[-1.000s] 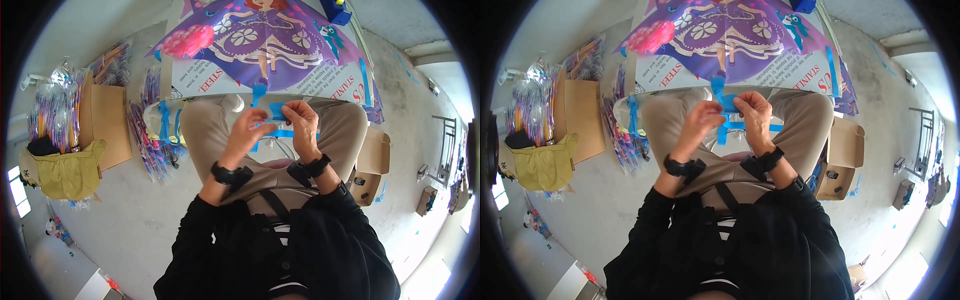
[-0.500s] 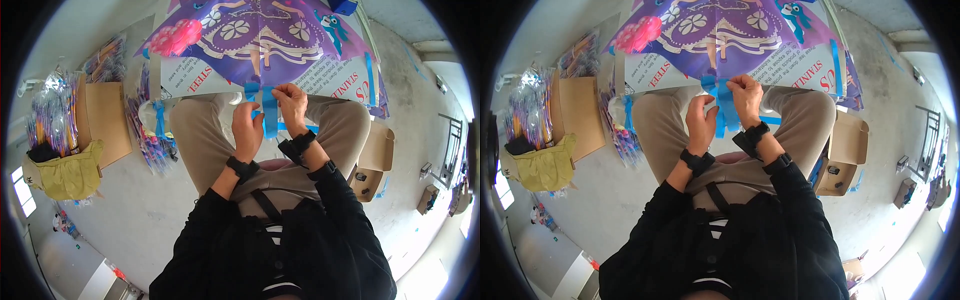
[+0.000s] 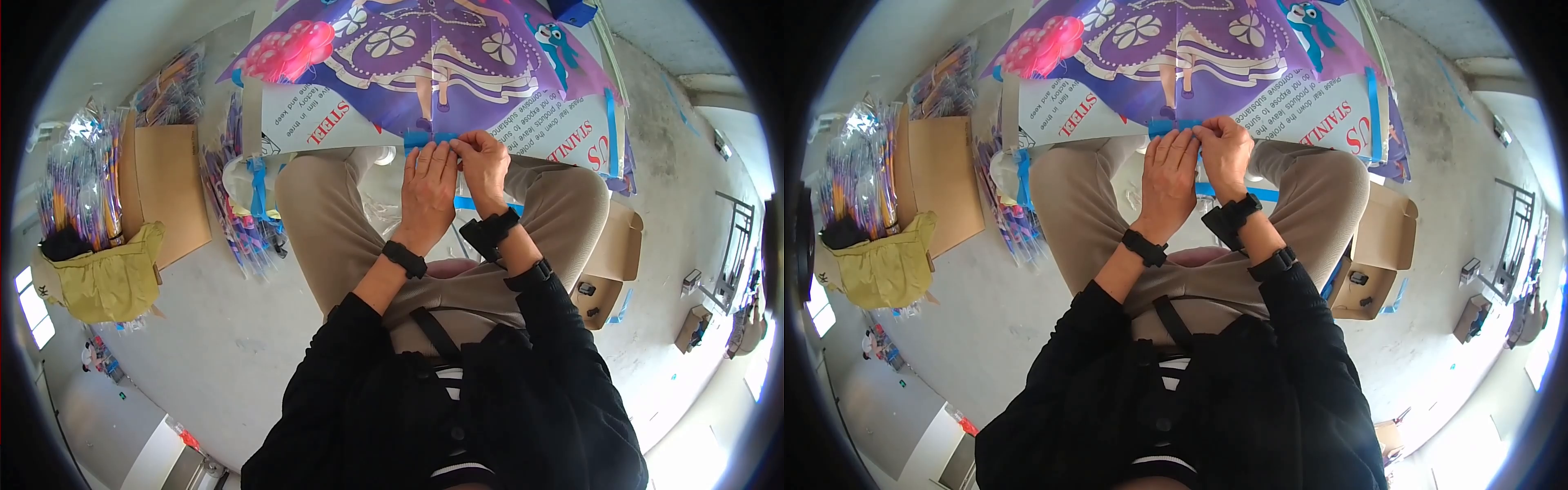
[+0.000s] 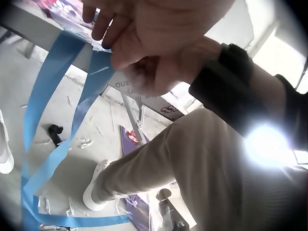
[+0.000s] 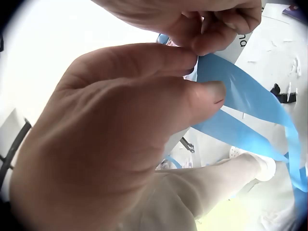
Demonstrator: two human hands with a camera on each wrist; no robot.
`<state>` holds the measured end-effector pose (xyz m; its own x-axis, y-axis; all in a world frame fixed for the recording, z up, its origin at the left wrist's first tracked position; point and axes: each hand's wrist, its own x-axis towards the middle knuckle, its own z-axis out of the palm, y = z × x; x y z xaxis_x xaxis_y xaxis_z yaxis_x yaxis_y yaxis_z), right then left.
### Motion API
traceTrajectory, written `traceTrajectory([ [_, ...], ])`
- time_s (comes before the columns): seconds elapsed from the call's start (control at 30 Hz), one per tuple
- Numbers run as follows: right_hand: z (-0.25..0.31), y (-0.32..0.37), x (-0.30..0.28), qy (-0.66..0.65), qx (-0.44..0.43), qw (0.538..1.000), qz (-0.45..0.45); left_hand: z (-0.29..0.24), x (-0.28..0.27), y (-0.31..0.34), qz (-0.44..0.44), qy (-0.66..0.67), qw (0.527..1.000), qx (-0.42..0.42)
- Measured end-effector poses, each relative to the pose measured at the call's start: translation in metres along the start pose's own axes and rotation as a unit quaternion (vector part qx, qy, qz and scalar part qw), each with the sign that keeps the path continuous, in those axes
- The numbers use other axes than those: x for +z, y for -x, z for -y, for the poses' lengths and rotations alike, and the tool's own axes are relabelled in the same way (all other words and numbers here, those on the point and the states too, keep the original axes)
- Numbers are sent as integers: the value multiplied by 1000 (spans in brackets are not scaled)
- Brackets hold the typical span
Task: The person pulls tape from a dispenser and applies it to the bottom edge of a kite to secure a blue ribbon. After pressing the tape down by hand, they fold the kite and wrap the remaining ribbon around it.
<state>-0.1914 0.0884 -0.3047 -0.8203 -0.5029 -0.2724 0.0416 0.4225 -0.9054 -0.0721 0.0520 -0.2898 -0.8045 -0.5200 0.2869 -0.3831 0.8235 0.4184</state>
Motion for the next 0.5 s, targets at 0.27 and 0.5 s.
traceTrajectory([
  [0.27,-9,11,-18,35,23,998,-43,0,-2,-4,32,4,999,-12],
  [0.5,-34,20,-12,-77,144,986,45,0,1,-8,40,-18,999,-2],
])
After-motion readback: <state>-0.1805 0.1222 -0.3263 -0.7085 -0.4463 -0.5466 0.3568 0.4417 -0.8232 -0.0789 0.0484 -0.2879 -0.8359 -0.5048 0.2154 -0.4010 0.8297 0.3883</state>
